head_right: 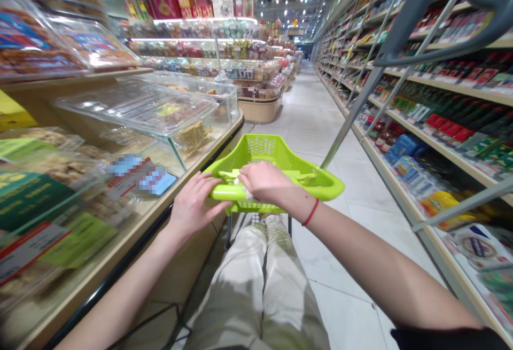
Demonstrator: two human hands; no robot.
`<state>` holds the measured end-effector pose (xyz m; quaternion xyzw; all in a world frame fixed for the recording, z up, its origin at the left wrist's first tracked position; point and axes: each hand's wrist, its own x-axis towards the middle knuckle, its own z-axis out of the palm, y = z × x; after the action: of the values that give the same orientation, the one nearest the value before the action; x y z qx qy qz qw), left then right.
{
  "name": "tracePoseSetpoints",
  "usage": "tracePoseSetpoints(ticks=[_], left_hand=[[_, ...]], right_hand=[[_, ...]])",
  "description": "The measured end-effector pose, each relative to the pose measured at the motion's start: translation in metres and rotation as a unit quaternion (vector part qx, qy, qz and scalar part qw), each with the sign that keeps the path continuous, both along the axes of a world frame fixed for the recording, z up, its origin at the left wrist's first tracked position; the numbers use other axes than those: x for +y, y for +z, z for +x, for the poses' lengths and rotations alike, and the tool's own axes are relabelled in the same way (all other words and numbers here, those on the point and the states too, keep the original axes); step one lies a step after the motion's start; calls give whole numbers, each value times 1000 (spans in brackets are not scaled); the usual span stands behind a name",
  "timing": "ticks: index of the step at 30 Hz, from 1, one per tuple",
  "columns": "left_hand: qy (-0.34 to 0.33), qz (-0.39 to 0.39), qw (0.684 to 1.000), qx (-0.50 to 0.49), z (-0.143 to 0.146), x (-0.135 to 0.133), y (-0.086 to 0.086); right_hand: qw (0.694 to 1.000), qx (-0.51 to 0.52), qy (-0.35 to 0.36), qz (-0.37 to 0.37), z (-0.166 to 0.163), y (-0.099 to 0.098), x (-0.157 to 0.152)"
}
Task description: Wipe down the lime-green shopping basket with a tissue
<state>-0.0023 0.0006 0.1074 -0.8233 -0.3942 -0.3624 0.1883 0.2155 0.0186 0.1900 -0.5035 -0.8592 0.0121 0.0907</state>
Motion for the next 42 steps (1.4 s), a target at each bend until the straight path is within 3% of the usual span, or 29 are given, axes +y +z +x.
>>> tracePoseSetpoints(ticks=[3,6,9,15,19,24,29,32,35,39,42], left_hand=[[-13,15,1000,9,7,-1,-1],[-17,23,999,17,11,0,-2],[-17,31,999,18,11,0,-2],[-17,19,999,22,8,-4,1],[-26,17,999,24,11,-5,2],[-40,15,999,34,18,-6,3],[-33,32,999,26,20,-6,3],[-29,33,999,22,20,-5,3],[-23,34,999,24,18,-5,4],[-19,21,999,31,17,-6,5],[-18,2,999,36,17,-7,7]], right_hand=[[997,-38,-69,-19,-16,11,10],[995,-37,-89,-14,-22,9,9],[999,5,-45,25,-14,-7,-4],[968,70,94,221,21,-50,-46],[957,63,108,262,31,-61,-60],[978,50,70,192,17,-44,-41],[996,-19,-90,-12,-9,2,-12],[989,-47,-137,-44,-18,14,-4],[991,-24,-134,-5,-20,2,-9],[987,48,-41,148,-8,-31,-28],[975,83,-6,207,12,-48,-39]])
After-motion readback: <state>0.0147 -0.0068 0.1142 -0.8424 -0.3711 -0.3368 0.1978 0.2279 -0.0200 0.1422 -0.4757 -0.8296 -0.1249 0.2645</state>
